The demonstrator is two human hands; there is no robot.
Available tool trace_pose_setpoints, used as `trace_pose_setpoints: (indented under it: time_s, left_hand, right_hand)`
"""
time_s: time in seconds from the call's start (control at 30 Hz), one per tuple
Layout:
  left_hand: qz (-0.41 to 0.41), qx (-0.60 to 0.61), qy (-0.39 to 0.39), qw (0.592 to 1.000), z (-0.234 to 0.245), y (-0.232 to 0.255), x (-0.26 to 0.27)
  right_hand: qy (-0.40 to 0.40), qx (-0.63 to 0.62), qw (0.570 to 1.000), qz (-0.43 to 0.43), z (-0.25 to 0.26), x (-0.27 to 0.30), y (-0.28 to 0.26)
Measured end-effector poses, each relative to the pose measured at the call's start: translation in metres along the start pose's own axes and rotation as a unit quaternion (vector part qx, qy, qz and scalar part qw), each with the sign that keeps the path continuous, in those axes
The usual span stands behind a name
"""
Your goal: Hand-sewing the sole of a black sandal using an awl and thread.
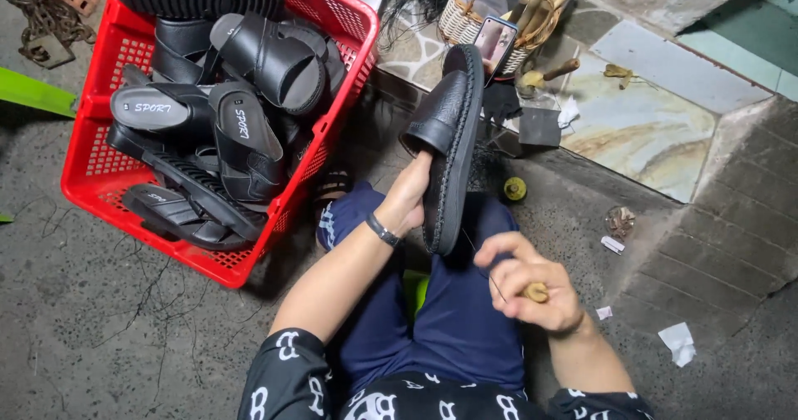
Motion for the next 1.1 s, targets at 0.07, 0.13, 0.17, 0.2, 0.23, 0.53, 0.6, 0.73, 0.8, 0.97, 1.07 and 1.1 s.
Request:
trace_pose_setpoints:
  time_s: [0.07,0.13,0.17,0.2,0.23,0.53,0.6,0.73,0.8,0.97,1.07,1.1]
  left_hand:
    - [0.009,0.008,0.003,1.000,0.002,-0.005,-0.003]
    - [0.013,0.030,0.013,0.999,0.002,-0.007,-0.001]
    - [0.010,0.030,0.012,0.999,0.000,-0.005,0.000]
    - [0.007,0.027,0.020,0.999,0.001,-0.004,0.001]
    - [0.004,0.024,0.028,0.999,0.002,-0.004,0.002]
    - [-0.047,0.023,0.025,0.998,0.004,0.003,0.000]
    - [-0.054,0.021,0.024,0.998,0.004,0.007,-0.001]
    - [-0.078,0.016,0.017,0.997,0.004,0.013,-0.001]
    - [-0.086,0.013,0.016,0.996,0.004,0.014,-0.001]
    - [-0.104,0.007,0.013,0.995,0.007,0.007,0.001]
    - [-0.124,0.005,0.011,0.992,0.006,0.009,0.003]
    - [-0.134,0.006,0.011,0.991,0.006,0.010,0.003]
  right_hand:
    - [-0.016,-0.178,0.983,0.038,-0.008,-0.001,-0.001]
    - [0.058,-0.163,0.978,0.120,-0.006,-0.006,-0.005]
    - [0.055,-0.163,0.977,0.123,-0.007,-0.003,-0.002]
    - [0.116,-0.092,0.980,0.132,-0.003,0.003,-0.001]
    - [0.177,-0.020,0.974,0.141,0.000,0.009,0.001]
    - [0.161,0.093,0.975,0.120,-0.031,0.009,-0.022]
    - [0.174,0.072,0.977,0.099,-0.034,0.015,-0.015]
    - [0.056,0.232,0.967,0.090,-0.043,0.013,-0.021]
    - [0.105,0.254,0.962,-0.012,-0.020,0.036,-0.014]
    - [0.359,0.261,0.895,-0.029,0.011,0.027,0.006]
    - [0.257,0.239,0.927,-0.134,-0.005,0.004,0.030]
    - [0.229,0.231,0.938,-0.121,-0.008,0.003,0.036]
Point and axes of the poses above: each hand's wrist, its own x-axis away from the middle knuckle, its own z-axis out of the back of the hand, y = z × x, the point moved 5 cm from there along -x, towards the middle knuckle, and after that the axes turned 13 degrees about x, right-handed, at the moved point
